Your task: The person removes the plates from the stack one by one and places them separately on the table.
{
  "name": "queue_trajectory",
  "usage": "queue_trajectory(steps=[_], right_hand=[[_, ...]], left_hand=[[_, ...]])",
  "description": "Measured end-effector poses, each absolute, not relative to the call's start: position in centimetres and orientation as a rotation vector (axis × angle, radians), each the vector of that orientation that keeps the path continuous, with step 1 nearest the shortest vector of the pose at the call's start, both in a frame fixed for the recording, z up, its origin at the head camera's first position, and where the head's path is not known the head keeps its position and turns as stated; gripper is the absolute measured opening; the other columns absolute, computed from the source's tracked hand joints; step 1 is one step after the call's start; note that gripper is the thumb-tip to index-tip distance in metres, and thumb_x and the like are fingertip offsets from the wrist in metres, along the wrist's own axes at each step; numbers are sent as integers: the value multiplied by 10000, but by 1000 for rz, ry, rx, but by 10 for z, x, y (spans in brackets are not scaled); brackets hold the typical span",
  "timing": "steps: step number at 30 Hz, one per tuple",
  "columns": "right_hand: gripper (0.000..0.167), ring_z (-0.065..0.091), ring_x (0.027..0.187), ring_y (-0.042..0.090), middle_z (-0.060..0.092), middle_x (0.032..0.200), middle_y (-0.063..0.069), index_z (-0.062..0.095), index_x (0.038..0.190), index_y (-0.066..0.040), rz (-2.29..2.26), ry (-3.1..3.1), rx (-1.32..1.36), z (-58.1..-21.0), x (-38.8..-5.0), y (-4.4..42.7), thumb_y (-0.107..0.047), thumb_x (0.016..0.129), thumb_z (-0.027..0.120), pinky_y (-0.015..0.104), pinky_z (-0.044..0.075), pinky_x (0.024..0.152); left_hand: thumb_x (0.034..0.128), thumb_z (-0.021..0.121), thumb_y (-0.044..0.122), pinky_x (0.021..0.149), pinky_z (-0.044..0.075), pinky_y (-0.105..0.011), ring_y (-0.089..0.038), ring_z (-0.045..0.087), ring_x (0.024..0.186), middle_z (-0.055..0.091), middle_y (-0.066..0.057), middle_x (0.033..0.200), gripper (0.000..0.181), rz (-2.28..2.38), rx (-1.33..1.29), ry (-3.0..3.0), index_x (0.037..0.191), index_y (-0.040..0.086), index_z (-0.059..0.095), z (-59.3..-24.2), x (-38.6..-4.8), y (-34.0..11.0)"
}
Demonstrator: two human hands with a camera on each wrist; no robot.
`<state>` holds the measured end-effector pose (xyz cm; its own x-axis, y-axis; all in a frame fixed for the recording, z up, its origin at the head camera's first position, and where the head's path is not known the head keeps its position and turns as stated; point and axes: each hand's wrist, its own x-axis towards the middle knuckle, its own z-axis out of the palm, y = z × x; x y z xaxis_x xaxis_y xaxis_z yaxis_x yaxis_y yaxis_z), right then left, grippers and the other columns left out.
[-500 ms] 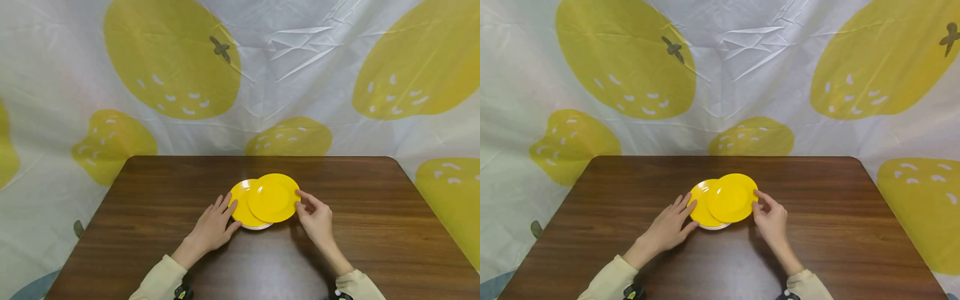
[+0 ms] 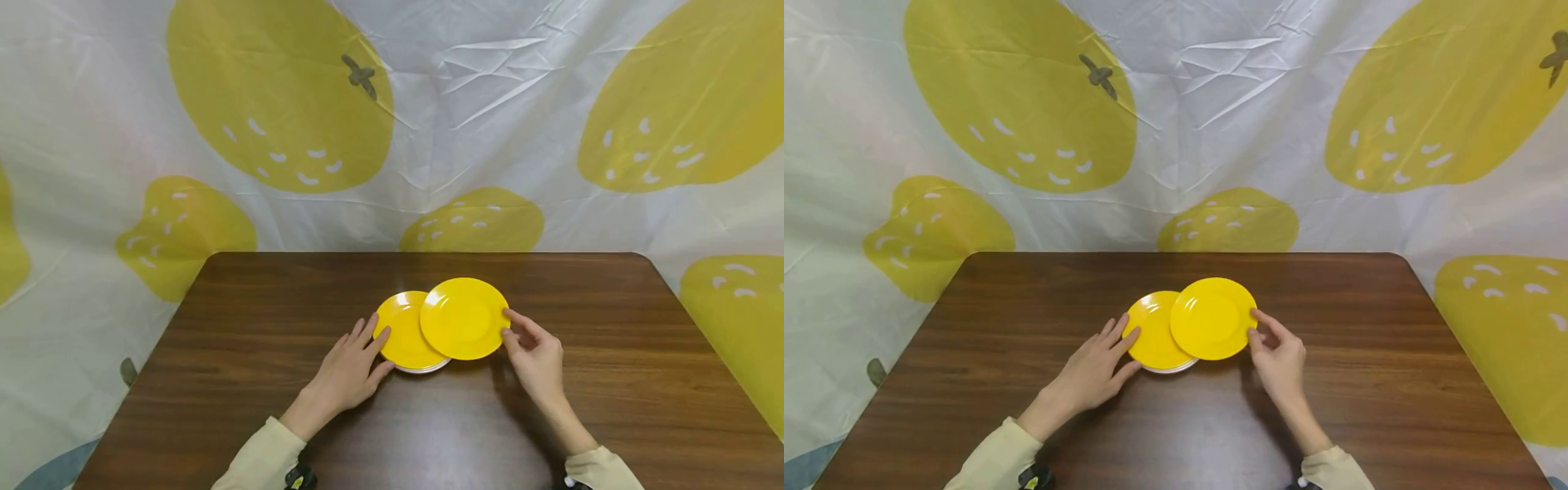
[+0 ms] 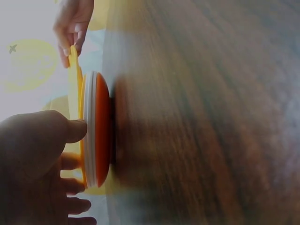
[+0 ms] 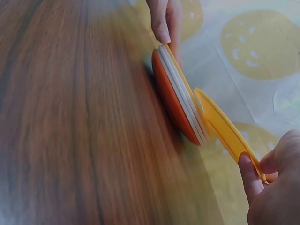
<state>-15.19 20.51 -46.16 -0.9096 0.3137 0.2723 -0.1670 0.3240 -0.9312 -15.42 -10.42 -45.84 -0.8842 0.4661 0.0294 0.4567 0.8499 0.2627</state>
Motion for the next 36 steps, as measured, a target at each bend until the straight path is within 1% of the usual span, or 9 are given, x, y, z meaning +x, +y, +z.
queue_trajectory(steps=[4, 7, 9, 12, 16, 22, 26, 33, 36], right_hand=[[287, 646, 600, 36, 753, 888, 127, 742, 1181, 5, 1604, -2179, -159, -461, -149, 213, 38, 898, 700, 99, 488, 559], [289, 631, 601, 20, 747, 875, -57, 737, 1182, 18, 1607, -2171, -183, -461, -148, 218, 40, 896, 700, 93, 487, 576], [289, 619, 596, 22, 720, 843, -150, 736, 1183, 18, 1622, -2163, -209, -461, -148, 220, 41, 898, 695, 94, 486, 578], [287, 621, 606, 25, 698, 857, -229, 735, 1190, 8, 1645, -2157, -244, -461, -147, 223, 31, 908, 689, 96, 489, 584], [292, 654, 644, 11, 701, 913, -253, 724, 1207, 18, 1689, -2128, -276, -460, -146, 226, 17, 917, 689, 91, 513, 615], [323, 670, 662, 2, 724, 894, -204, 682, 1234, 80, 1796, -2041, -316, -459, -145, 233, 43, 913, 677, 105, 539, 637], [331, 673, 684, -9, 733, 937, -195, 673, 1239, 93, 1851, -1979, -358, -461, -144, 238, 55, 910, 674, 113, 549, 652], [369, 707, 838, -24, 734, 1002, -169, 635, 1283, 109, 1945, -1904, -421, -466, -140, 250, 70, 916, 660, 144, 576, 687], [379, 707, 839, -17, 735, 999, -165, 627, 1291, 112, 1965, -1889, -445, -469, -139, 254, 72, 915, 663, 151, 578, 678]], left_hand=[[1044, 498, 475, 1163, 361, -595, -413, 308, 1509, 257, -158, 1668, 630, 420, 739, 2984, 1566, 135, 399, -458, -154, -104], [1045, 496, 475, 1161, 361, -599, -426, 312, 1503, 262, -156, 1667, 620, 411, 737, 2987, 1563, 144, 408, -458, -154, -104], [1046, 495, 474, 1159, 362, -601, -437, 320, 1496, 271, -158, 1664, 613, 396, 740, 2991, 1558, 148, 418, -457, -155, -104], [1044, 498, 473, 1158, 359, -609, -449, 325, 1490, 280, -160, 1659, 597, 388, 735, 2994, 1549, 162, 436, -457, -155, -104], [1043, 505, 467, 1155, 359, -616, -457, 323, 1488, 284, -163, 1658, 573, 386, 731, 2993, 1539, 185, 457, -457, -155, -104], [1042, 508, 470, 1155, 356, -621, -464, 316, 1489, 277, -160, 1661, 574, 390, 733, 2991, 1543, 194, 452, -456, -154, -103], [1042, 513, 464, 1153, 360, -618, -464, 322, 1486, 284, -160, 1658, 570, 391, 740, 2995, 1540, 194, 457, -456, -154, -103], [1045, 508, 457, 1157, 350, -625, -459, 327, 1486, 294, -165, 1653, 559, 396, 738, 2998, 1533, 186, 468, -454, -153, -102], [1046, 504, 459, 1157, 350, -624, -457, 326, 1486, 290, -167, 1654, 560, 389, 736, 2998, 1535, 187, 465, -454, -153, -102]])
